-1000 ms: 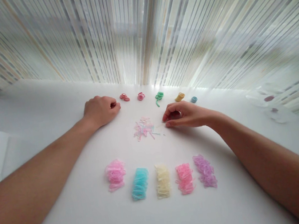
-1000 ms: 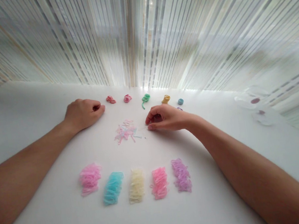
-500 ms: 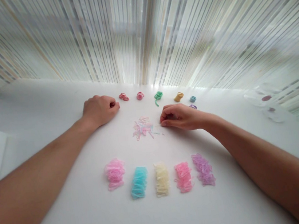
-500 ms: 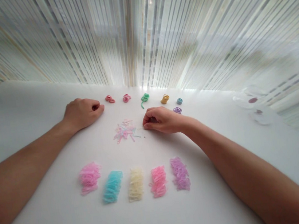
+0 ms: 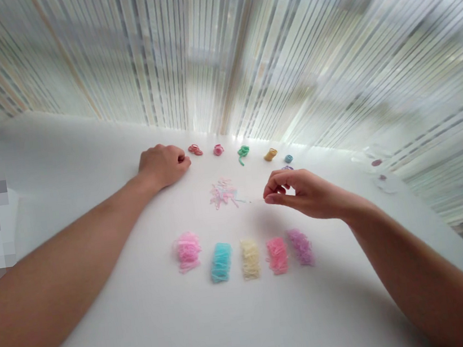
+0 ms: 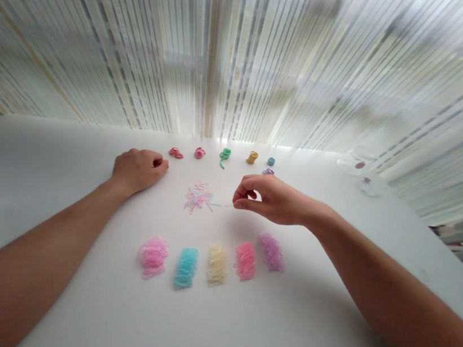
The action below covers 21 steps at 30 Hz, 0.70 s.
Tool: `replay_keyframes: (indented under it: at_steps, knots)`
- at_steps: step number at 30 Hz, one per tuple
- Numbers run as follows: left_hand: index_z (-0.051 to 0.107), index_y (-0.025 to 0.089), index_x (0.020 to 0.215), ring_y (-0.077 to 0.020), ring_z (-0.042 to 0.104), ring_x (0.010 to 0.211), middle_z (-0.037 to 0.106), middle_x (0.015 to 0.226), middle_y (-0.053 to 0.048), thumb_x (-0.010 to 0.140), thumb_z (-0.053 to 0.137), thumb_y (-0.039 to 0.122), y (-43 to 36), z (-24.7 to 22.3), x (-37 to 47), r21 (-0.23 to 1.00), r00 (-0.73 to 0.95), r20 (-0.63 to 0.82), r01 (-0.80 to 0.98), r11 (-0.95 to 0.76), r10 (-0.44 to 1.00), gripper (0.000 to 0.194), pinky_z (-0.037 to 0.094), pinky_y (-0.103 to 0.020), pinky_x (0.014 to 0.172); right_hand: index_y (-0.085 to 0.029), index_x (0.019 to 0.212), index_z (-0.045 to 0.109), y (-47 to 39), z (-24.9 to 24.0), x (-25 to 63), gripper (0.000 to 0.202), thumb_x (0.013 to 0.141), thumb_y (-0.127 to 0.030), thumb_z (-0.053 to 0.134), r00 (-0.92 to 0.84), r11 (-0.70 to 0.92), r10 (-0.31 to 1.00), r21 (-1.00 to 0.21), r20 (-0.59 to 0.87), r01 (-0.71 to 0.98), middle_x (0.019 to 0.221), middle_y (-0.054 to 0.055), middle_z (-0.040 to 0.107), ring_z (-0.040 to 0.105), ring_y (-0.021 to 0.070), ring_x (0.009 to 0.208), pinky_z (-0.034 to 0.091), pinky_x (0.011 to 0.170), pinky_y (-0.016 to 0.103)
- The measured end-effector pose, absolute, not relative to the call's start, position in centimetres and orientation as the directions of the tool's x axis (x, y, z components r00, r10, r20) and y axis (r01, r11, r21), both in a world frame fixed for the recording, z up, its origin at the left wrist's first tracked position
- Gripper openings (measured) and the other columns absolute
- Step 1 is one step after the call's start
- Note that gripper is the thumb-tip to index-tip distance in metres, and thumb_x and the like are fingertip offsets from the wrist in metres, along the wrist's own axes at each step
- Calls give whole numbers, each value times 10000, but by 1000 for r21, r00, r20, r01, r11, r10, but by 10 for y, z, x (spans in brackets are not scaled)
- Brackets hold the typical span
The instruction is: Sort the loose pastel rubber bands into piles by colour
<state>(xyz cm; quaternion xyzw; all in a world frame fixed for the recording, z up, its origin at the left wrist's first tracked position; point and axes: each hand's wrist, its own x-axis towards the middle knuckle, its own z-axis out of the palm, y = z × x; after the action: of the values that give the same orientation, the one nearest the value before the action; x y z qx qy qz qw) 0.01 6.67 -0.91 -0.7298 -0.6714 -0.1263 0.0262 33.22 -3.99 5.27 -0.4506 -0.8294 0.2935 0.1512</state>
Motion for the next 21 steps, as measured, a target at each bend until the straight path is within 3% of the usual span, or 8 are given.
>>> replay_keyframes:
  at_steps: [6, 11, 16, 21]
  knots:
    - [809, 237, 924, -351, 701, 1023, 779, 998, -127, 887, 500, 481, 67, -9, 2, 163, 58, 201, 982, -91, 978, 396, 519, -461, 947, -231, 876, 730, -95, 59, 328, 168, 997, -335, 677, -464, 371, 886, -626, 16, 686, 903, 40, 703, 575, 163, 788, 470, 667, 294]
    - [804, 226, 933, -357, 693, 1026, 772, 1009, -138, 893, 479, 489, 66, -8, 2, 165, 57, 195, 982, -90, 979, 420, 518, -478, 955, -240, 896, 722, -121, 53, 311, 148, 1021, -271, 649, -498, 412, 867, -614, 35, 674, 918, 37, 698, 590, 158, 788, 456, 607, 261]
    - [792, 232, 940, -342, 669, 1076, 764, 1028, -121, 889, 505, 500, 65, -6, 2, 184, 48, 175, 980, -81, 983, 395, 488, -463, 1012, -238, 947, 708, -133, 43, 306, 146, 1060, -238, 615, -583, 527, 810, -513, 63, 677, 946, 40, 712, 627, 174, 846, 489, 766, 317]
    - [772, 218, 911, -365, 648, 1119, 746, 1007, -135, 883, 529, 492, 66, -6, 2, 199, 45, 164, 977, -78, 985, 367, 452, -469, 1039, -216, 963, 686, -140, 39, 302, 158, 1067, -193, 569, -671, 641, 736, -406, 85, 652, 930, 65, 710, 638, 190, 819, 481, 779, 365]
